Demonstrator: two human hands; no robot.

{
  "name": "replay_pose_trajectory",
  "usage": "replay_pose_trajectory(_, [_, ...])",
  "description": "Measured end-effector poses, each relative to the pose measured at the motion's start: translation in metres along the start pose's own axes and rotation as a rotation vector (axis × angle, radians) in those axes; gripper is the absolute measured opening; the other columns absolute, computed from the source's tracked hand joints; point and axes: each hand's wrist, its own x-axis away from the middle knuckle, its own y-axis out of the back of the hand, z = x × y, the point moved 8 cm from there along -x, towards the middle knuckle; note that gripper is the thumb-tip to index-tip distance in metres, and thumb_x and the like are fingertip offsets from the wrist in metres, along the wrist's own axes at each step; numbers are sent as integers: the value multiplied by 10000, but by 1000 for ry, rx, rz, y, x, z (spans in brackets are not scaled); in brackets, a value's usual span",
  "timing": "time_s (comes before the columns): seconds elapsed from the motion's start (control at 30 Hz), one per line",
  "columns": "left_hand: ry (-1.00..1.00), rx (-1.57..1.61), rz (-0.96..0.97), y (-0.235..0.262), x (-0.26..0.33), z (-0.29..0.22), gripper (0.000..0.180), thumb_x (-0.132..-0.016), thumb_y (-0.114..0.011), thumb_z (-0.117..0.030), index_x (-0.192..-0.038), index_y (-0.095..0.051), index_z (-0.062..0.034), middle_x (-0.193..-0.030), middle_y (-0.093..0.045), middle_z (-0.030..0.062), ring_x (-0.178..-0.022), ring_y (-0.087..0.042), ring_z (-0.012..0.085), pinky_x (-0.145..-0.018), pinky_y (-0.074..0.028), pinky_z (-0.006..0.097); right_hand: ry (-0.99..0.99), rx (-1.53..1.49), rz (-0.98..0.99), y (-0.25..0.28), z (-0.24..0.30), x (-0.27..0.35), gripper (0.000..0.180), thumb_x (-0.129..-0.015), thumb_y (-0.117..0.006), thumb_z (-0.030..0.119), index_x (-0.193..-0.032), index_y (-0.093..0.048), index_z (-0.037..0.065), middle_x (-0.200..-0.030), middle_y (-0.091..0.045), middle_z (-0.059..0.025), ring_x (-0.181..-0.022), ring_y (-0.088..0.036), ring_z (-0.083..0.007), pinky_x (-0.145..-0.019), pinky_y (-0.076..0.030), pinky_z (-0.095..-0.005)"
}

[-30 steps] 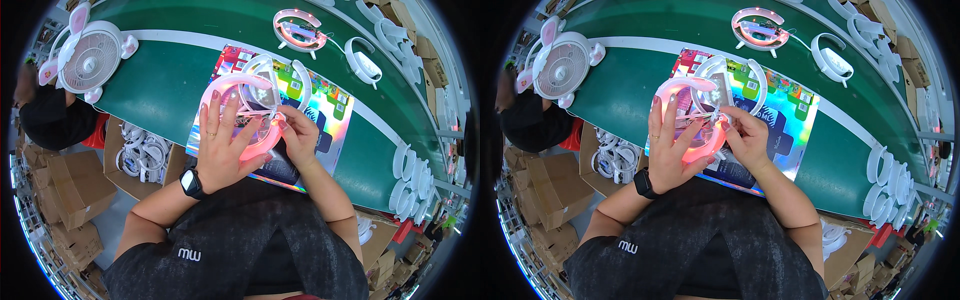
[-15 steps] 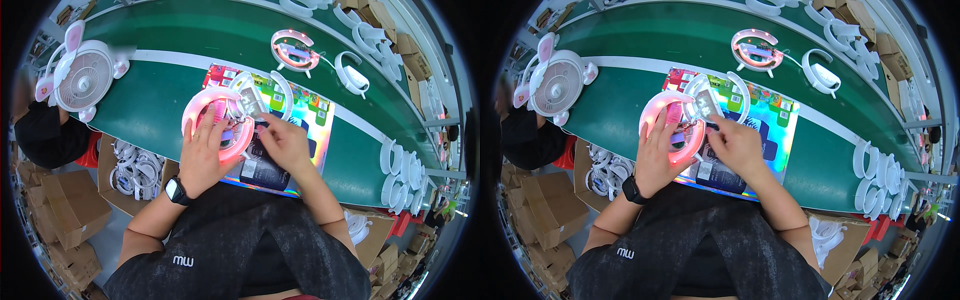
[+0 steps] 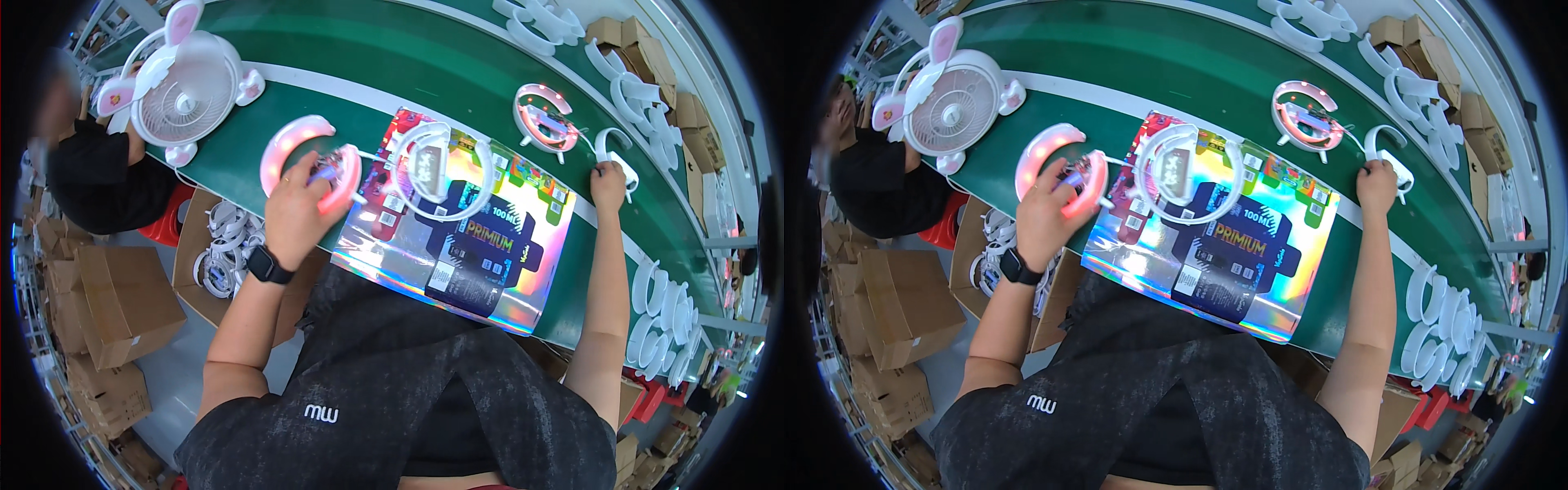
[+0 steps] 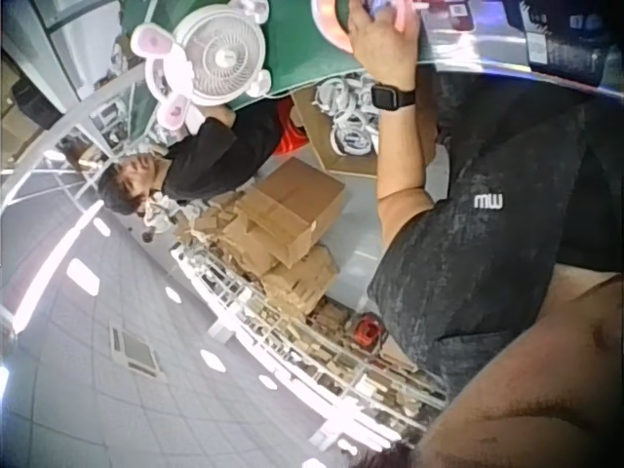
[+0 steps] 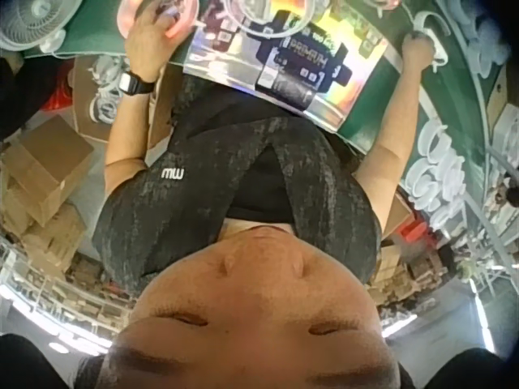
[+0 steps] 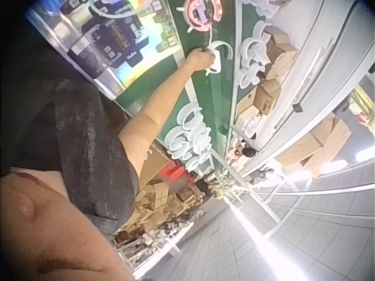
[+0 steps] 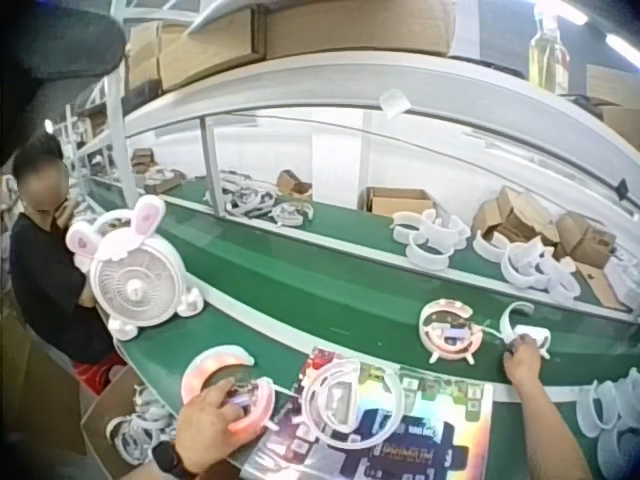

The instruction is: Assembling LED-equipped plastic ring components on a factory production line.

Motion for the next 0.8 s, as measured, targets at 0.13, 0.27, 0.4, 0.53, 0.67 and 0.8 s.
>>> replay_pose_trajectory(0.13, [173, -224, -37, 7, -10, 42, 438, -710, -784, -287, -1028, -649, -18, -1295, -539, 235, -1121, -571, 392, -923, -475, 468, -91, -142, -300, 21, -18, 11, 375, -821, -679, 180, -1165, -629, 41, -1125, -616, -181, -1051, -576, -374, -910, -470, -450])
replay_pose_trajectory(0.27, [67, -169, -104, 14, -29, -15, 504, -723, -779, -295, -1124, -604, -43, -1382, -424, 267, -1295, -429, 397, -1027, -383, 549, -113, 24, -199, 10, -37, 11, 397, -820, -671, 201, -1184, -634, 46, -1076, -646, -171, -1022, -583, -367, -894, -474, -467])
replay_pose_trajectory(0.4, [-269, 22, 265, -45, -19, -78, 398, -828, -683, -414, -1078, -649, -106, -1404, -480, 150, -1392, -356, 331, -1091, -210, 656, -122, 162, -158, 13, -46, 7, 310, -835, -641, 225, -1087, -682, 50, -1014, -675, -147, -976, -610, -356, -847, -491, -466])
replay_pose_trajectory(0.53, [-314, 120, 366, -51, -13, -90, 447, -819, -669, -501, -1021, -670, -101, -1407, -476, 146, -1398, -342, 358, -1092, -195, 665, -147, 196, -67, 4, -64, 6, 297, -838, -645, 231, -1064, -678, 41, -1004, -688, -150, -953, -629, -359, -817, -499, -479])
replay_pose_trajectory(0.67, [-326, 81, 370, -45, 5, -97, 413, -802, -710, -445, -1000, -672, -85, -1410, -478, 153, -1387, -369, 334, -1099, -207, 650, -141, 140, -55, -4, -87, 6, 294, -837, -661, 240, -1057, -669, 45, -965, -695, -170, -918, -657, -361, -790, -507, -490])
replay_pose_trajectory(0.8, [-358, 207, 216, -34, 8, -99, 256, -832, -711, -276, -899, -635, -42, -1399, -500, 152, -1314, -458, 327, -1072, -342, 534, -149, 99, -55, -9, -110, 6, 278, -846, -651, 227, -1054, -663, 43, -930, -695, -200, -871, -666, -390, -754, -516, -502])
